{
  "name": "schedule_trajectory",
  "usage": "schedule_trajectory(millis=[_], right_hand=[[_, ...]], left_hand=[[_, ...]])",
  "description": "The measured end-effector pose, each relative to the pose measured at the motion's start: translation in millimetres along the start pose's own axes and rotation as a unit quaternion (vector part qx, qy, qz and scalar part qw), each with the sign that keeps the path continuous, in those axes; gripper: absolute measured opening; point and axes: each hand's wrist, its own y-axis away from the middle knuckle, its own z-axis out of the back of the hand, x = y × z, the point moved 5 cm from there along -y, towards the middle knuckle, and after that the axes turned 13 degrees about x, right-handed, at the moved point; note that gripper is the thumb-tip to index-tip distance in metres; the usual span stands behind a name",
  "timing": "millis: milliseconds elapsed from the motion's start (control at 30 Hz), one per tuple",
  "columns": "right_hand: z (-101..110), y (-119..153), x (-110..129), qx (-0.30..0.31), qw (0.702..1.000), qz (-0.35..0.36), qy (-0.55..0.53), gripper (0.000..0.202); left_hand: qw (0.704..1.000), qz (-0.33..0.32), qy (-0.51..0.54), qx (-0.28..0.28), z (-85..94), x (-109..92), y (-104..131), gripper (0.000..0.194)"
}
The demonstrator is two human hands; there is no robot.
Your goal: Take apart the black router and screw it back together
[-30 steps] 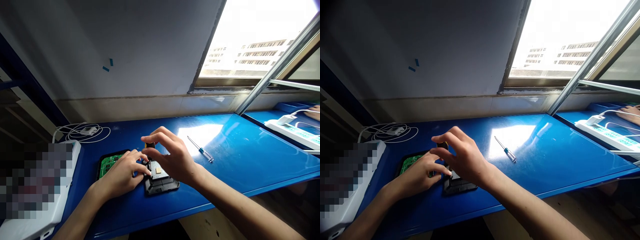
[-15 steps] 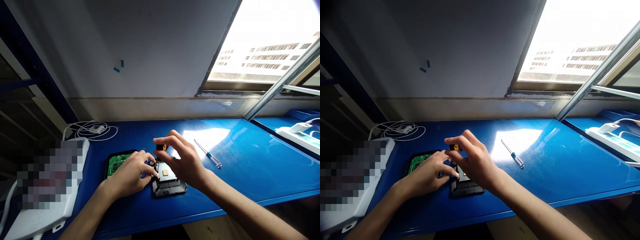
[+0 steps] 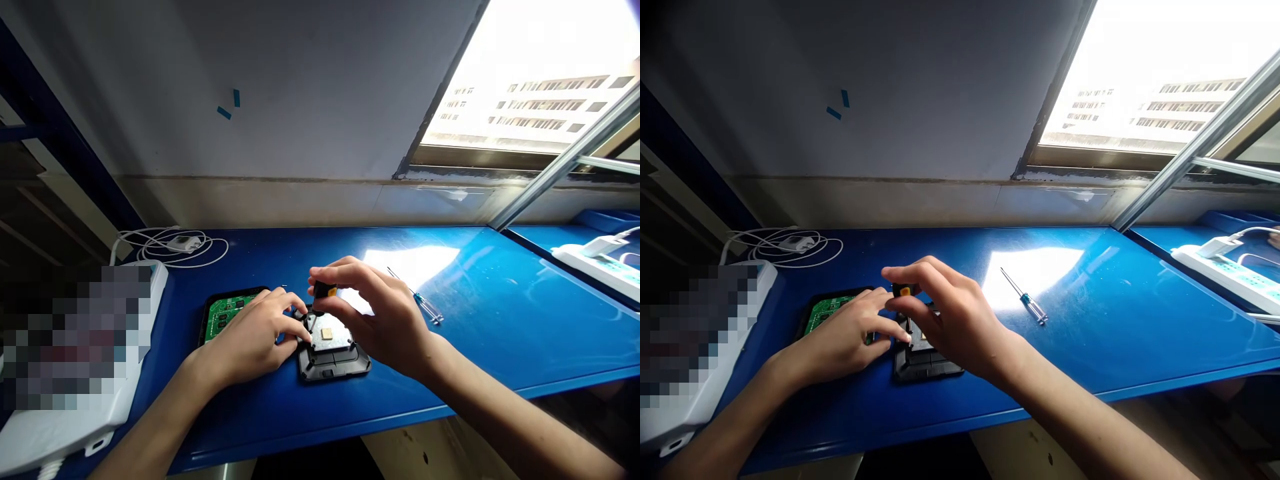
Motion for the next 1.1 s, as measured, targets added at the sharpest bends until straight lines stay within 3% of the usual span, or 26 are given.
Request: schedule_trajectory(millis=[267, 633, 800, 1100], right_hand=[[-2, 0, 5, -0.06, 0.992, 0.024, 0.108, 0.022], [-5, -1, 6, 0.02, 1.0, 0.007, 0.016, 0.032], [-5, -3, 1, 0.007, 0.999, 0.01, 0.042, 0.025], [-18, -10, 14, -0.005, 0.994, 0.051, 0.094, 0.023]], left_hand=[[1.0, 0.006, -0.016, -0.004, 3.3, 1, -1, 0.031], [1.0, 0.017, -0.02, 0.001, 2.3, 1, -2, 0.035], [1.0, 0.022, -0.015, -0.003, 2.4, 1, -2, 0.036], [0.999, 0.034, -0.017, 0.005, 7.4, -7, -2, 0.032]])
